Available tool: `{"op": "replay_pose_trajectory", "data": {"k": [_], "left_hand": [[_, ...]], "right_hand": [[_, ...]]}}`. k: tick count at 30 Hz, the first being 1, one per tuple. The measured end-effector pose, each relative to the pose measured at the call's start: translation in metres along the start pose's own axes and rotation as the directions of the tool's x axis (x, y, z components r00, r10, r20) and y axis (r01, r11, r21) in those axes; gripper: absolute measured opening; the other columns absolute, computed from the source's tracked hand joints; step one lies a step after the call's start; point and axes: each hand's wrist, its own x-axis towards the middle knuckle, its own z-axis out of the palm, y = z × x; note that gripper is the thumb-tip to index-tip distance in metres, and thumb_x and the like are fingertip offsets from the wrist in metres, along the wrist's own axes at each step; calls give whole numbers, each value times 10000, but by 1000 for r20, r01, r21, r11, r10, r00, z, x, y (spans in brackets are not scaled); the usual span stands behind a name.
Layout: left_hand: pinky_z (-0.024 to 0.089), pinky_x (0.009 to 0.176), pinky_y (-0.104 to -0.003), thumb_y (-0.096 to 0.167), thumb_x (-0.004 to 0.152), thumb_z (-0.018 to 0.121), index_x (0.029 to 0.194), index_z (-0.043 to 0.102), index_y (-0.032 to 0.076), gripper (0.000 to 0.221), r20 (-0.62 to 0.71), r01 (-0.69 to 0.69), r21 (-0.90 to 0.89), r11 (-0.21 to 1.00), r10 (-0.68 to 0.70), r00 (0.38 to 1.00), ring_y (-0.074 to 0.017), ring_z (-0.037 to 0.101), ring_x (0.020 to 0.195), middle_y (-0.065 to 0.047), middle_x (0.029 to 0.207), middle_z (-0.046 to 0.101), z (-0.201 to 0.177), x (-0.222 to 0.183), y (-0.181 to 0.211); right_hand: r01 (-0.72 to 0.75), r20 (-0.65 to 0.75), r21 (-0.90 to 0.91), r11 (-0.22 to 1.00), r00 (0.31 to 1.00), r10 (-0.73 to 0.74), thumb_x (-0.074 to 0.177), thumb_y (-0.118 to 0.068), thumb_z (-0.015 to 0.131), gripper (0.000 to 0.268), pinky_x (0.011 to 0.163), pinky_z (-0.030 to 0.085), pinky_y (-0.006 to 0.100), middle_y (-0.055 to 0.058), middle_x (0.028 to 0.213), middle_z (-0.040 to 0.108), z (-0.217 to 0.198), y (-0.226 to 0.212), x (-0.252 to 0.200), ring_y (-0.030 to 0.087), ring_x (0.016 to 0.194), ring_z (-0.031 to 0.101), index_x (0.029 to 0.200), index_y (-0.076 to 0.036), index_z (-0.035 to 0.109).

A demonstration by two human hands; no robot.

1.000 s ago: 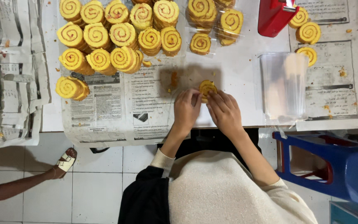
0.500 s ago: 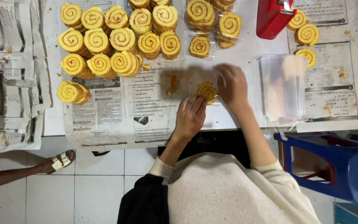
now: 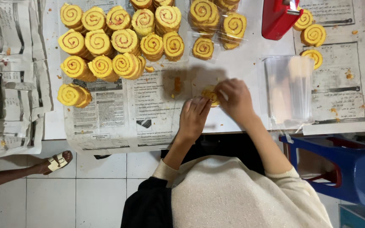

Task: The person packages bread rolls by hand, picking up individual rolls from a newspaper-covered table and placing them into clear plastic bags before sealing the bags with a tape dispenser.

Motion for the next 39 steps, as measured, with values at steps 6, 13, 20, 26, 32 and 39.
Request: {"op": "replay_pose_trajectory", "data": {"k": [6,13,20,26,32,39], "left_hand": [[511,955,-429,65,1025,562,1146,711,57,192,-28,50,78,996,-48,998,-308,664,1077,-154,1133,653,7,0,3],[507,931,-457,153,1075,502,1405,602,106,348,-85,97,222,970,-80,993,-289,654,1111,-140,1203,614,2,0,5],[406,951,-494,221,924,742,1196,691,153,285,93,69,251,965,-95,991,-255,577,1275,-61,1361,624,10,0,2],[399,1025,-594,192,997,653,1228,696,149,239,269,34,267,963,-108,957,-268,453,1440,-37,1530,523,20,-1,3],[328,1086,-576,287,1011,666,1231,702,165,254,254,44,255,966,-111,961,-258,458,1442,-18,1463,603,23,-1,2],[320,1086,-549,309,1015,650,1210,709,163,251,265,69,244,967,-135,955,-240,464,1435,0,1442,623,22,1,2]], "right_hand": [[130,-57,-225,966,988,-146,892,-124,704,48,764,545,366,60,914,718,1,-19,-21,266,885,709,865,-119,743],[224,-46,-360,906,965,-257,879,-174,675,102,827,524,393,80,958,704,-2,-28,-24,277,921,706,866,-117,758],[58,-131,6,998,990,-57,905,-142,713,140,763,510,490,188,932,681,-78,-46,22,425,900,656,964,-18,738],[-257,-410,26,966,879,244,985,9,657,138,737,512,381,154,1041,680,-132,141,80,269,869,624,1096,3,736],[-738,8,98,668,672,741,1159,-344,625,480,542,317,370,-20,628,464,-133,186,144,123,610,416,731,-141,550],[-913,302,383,141,268,915,991,-186,703,96,756,627,218,-8,1035,748,-161,140,179,84,941,723,1032,-124,643]]}}
